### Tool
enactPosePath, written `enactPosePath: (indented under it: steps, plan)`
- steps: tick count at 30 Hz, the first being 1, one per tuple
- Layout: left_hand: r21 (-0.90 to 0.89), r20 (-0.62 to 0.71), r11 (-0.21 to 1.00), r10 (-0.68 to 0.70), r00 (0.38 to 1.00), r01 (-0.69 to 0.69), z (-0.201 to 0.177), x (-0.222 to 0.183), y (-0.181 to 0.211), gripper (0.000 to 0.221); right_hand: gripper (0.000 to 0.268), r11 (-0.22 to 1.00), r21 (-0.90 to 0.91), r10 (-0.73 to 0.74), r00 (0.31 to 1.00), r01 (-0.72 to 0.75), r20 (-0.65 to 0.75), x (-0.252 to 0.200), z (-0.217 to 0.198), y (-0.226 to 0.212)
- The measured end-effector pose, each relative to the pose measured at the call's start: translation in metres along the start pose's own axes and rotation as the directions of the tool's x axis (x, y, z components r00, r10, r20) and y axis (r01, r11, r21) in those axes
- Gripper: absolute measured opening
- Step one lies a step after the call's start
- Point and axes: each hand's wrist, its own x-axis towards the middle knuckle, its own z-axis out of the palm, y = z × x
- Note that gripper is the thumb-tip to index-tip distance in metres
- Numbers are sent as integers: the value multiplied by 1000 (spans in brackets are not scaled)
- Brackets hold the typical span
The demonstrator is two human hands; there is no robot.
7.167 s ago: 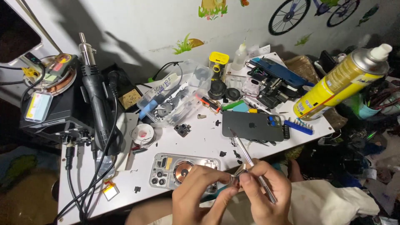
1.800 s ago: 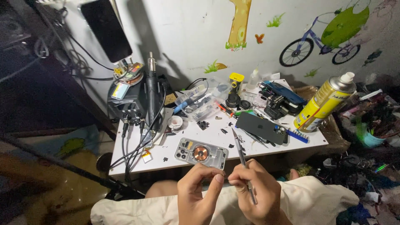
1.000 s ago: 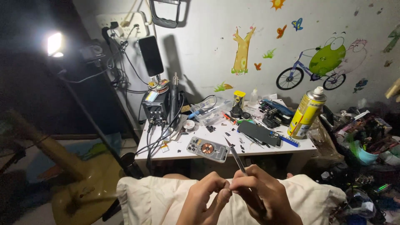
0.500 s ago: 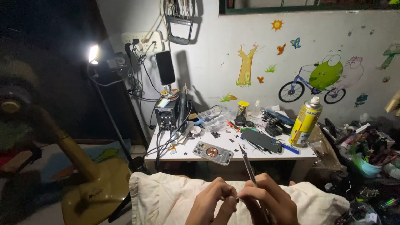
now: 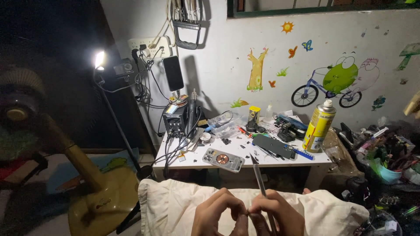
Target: Repairing a smartphone by fitting small internal components into the chassis using a precision tool.
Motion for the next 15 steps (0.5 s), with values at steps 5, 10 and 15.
enactPosePath:
  steps: [5, 10, 15]
  plan:
    - [186, -150, 976, 143, 978, -114, 8, -6, 1, 15, 39, 977, 129, 169, 986, -167, -4, -13, 21, 6]
    - [245, -221, 967, 127, 967, -71, 10, -12, 0, 11, 32, 961, 215, 200, 974, -174, -105, -14, 41, -11]
    - [297, -200, 955, 90, 976, -27, 6, -17, -8, 11, 33, 871, 365, 369, 929, -330, -40, -27, 49, -2]
